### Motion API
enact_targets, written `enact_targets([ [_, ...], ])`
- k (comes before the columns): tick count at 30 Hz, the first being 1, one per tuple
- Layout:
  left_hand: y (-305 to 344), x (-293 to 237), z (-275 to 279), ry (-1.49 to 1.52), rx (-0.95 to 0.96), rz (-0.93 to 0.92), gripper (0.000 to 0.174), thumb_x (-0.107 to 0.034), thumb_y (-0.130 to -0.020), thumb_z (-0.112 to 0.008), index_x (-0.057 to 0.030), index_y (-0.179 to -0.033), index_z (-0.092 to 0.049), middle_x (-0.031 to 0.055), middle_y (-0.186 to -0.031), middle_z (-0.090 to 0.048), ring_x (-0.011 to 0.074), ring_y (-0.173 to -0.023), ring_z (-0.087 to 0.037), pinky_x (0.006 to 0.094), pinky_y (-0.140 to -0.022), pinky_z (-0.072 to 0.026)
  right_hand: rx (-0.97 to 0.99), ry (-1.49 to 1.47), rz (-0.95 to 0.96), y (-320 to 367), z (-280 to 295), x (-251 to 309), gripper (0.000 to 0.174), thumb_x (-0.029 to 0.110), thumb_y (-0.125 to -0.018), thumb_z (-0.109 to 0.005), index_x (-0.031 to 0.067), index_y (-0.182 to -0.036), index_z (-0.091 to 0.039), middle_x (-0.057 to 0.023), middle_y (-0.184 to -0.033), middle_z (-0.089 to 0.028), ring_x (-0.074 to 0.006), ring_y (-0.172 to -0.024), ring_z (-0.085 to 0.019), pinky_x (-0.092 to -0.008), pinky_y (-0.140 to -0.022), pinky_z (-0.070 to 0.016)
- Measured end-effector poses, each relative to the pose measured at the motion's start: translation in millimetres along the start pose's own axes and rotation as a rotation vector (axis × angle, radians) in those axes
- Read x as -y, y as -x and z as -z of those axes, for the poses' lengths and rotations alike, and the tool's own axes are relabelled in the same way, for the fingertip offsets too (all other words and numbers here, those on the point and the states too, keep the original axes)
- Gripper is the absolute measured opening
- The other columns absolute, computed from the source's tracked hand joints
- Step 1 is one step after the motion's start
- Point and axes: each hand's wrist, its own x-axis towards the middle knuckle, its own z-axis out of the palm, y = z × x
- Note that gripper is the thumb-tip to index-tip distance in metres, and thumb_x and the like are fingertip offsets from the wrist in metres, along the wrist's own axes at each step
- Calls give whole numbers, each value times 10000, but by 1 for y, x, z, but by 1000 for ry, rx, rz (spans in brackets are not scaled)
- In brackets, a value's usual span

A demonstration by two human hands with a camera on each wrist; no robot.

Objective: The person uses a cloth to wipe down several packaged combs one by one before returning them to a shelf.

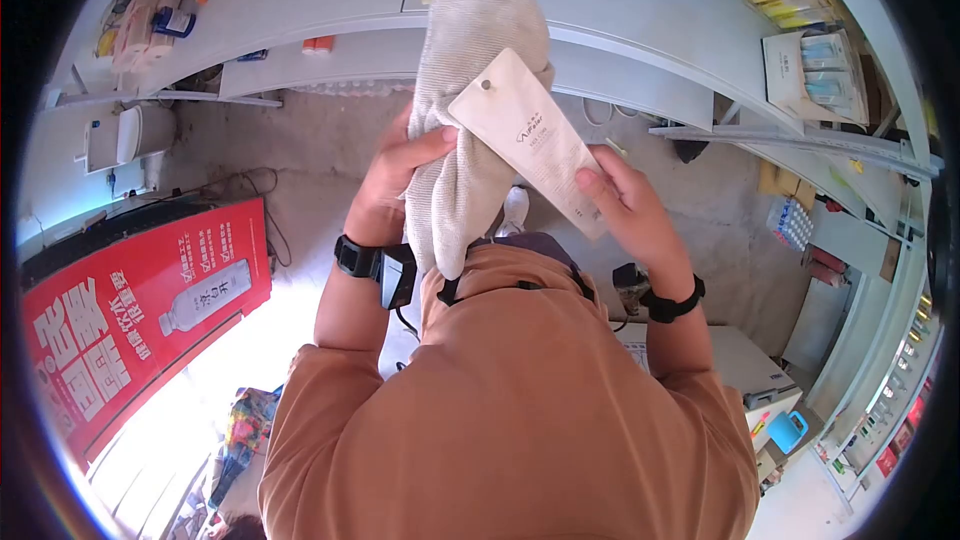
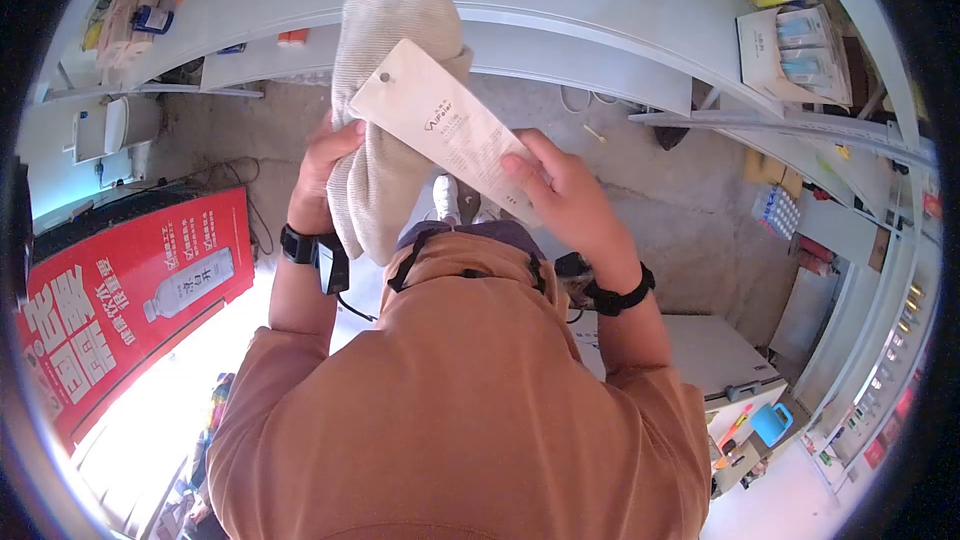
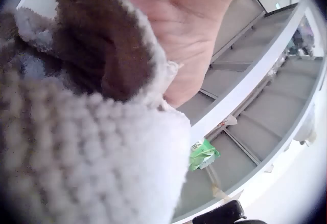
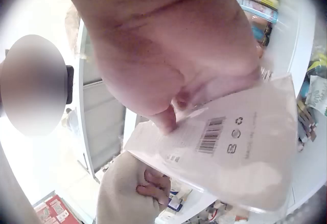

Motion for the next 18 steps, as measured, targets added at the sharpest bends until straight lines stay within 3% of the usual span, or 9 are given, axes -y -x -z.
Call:
enact_targets([
  [5,-1,0,5,59,8,92,624,-96,-804,-689,33,-1350,-414,159,-1193,-591,240,-1059,-611,348,-931,-478,-288,96,165,-1,-25,17,332,203,-945,-563,78,-1252,-562,-132,-941,-572,-225,-722,-573,-328,-740,-468],
  [7,-1,1,12,79,30,91,617,-105,-809,-686,36,-1346,-417,163,-1197,-591,245,-1060,-613,351,-931,-483,-278,422,406,-2,-25,11,481,234,-876,-653,137,-1332,-533,-153,-1031,-531,-284,-735,-581,-358,-710,-489],
  [10,0,-4,31,200,104,38,570,-153,-844,-646,39,-1336,-432,176,-1192,-601,262,-1048,-623,361,-919,-497,-115,524,246,11,-29,34,629,301,-807,-721,203,-1387,-497,-138,-1026,-504,-308,-714,-570,-377,-659,-504],
  [11,2,-10,35,200,111,32,570,-153,-844,-646,39,-1336,-432,176,-1192,-601,262,-1048,-623,361,-919,-497,-119,530,252,11,-33,36,629,301,-807,-721,203,-1387,-497,-138,-1026,-504,-308,-714,-570,-377,-659,-504],
  [13,6,-23,40,338,77,100,533,-186,-863,-594,40,-1323,-449,191,-1186,-610,283,-1033,-634,375,-904,-511,-155,626,362,10,-39,36,746,265,-731,-777,162,-1406,-477,-108,-988,-485,-234,-742,-530,-311,-626,-487],
  [16,-1,-17,58,275,128,130,530,-225,-869,-584,38,-1312,-465,195,-1183,-614,287,-1028,-638,375,-887,-521,-188,667,359,11,-43,40,714,353,-755,-758,248,-1404,-480,-114,-1019,-496,-275,-659,-579,-357,-608,-513],
  [18,5,-17,43,96,118,113,509,-204,-866,-601,41,-1296,-484,178,-1185,-613,265,-1050,-629,360,-892,-514,-204,680,379,9,-49,50,709,339,-758,-757,249,-1404,-479,-115,-1026,-494,-274,-661,-578,-357,-604,-512],
])
